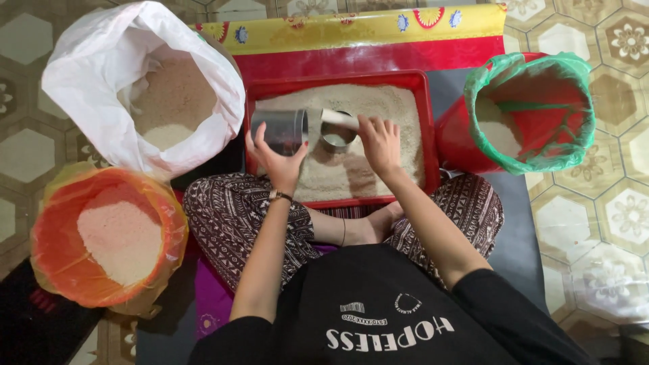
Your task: Measuring grain from a tray into a metal cup and leveling it with a rod while sitting on the floor.
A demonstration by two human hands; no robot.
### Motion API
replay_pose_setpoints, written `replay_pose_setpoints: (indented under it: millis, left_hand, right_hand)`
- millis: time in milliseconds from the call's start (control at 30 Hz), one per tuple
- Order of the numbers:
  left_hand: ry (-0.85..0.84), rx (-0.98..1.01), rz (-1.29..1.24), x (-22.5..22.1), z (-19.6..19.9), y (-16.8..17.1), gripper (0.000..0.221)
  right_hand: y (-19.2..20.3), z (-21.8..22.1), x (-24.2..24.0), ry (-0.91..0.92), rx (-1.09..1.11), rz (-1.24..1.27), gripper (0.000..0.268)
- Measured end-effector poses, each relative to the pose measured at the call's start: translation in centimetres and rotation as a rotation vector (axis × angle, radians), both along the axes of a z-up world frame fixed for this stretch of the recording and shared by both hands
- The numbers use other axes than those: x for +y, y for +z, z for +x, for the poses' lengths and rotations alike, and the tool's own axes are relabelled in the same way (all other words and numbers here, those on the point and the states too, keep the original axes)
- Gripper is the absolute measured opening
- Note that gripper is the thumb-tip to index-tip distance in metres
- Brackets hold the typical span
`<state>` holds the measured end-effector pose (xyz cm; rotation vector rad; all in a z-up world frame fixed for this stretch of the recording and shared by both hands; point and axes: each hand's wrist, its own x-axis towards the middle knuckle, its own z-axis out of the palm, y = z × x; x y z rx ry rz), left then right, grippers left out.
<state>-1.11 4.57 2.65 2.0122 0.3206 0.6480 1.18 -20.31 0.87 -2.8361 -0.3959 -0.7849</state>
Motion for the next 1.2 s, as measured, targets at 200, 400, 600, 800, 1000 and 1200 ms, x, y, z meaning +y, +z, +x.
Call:
replay_pose_setpoints:
  millis: [200, 400, 600, 800, 1000, 1200]
  left_hand:
    - [0.098, 0.219, -0.002, 1.0, -2.5, -3.2, 0.105]
    - [0.148, 0.285, -0.031, 1.4, -1.7, -3.9, 0.104]
    - [0.159, 0.193, -0.133, 2.8, -1.0, -5.0, 0.087]
    - [0.214, 0.294, -0.141, 7.9, 2.4, -5.6, 0.06]
    - [0.127, 0.631, -0.191, 9.5, 3.0, -9.9, 0.073]
    - [0.103, 0.72, -0.24, 10.2, 3.4, -10.1, 0.075]
  right_hand:
    - [-2.2, 3.8, 1.0, -0.049, 0.059, -0.148, 0.027]
    - [-5.1, 0.1, 0.5, 0.14, 0.044, -0.09, 0.023]
    - [-1.5, -6.2, 0.9, 0.197, 0.146, -0.109, 0.024]
    - [-1.3, -3.9, 2.8, 0.073, 0.311, -0.029, 0.069]
    - [-3.5, -1.8, 1.9, 0.145, 0.444, 0.208, 0.006]
    - [4.7, -5.3, -2.3, -0.097, 0.302, 0.832, 0.011]
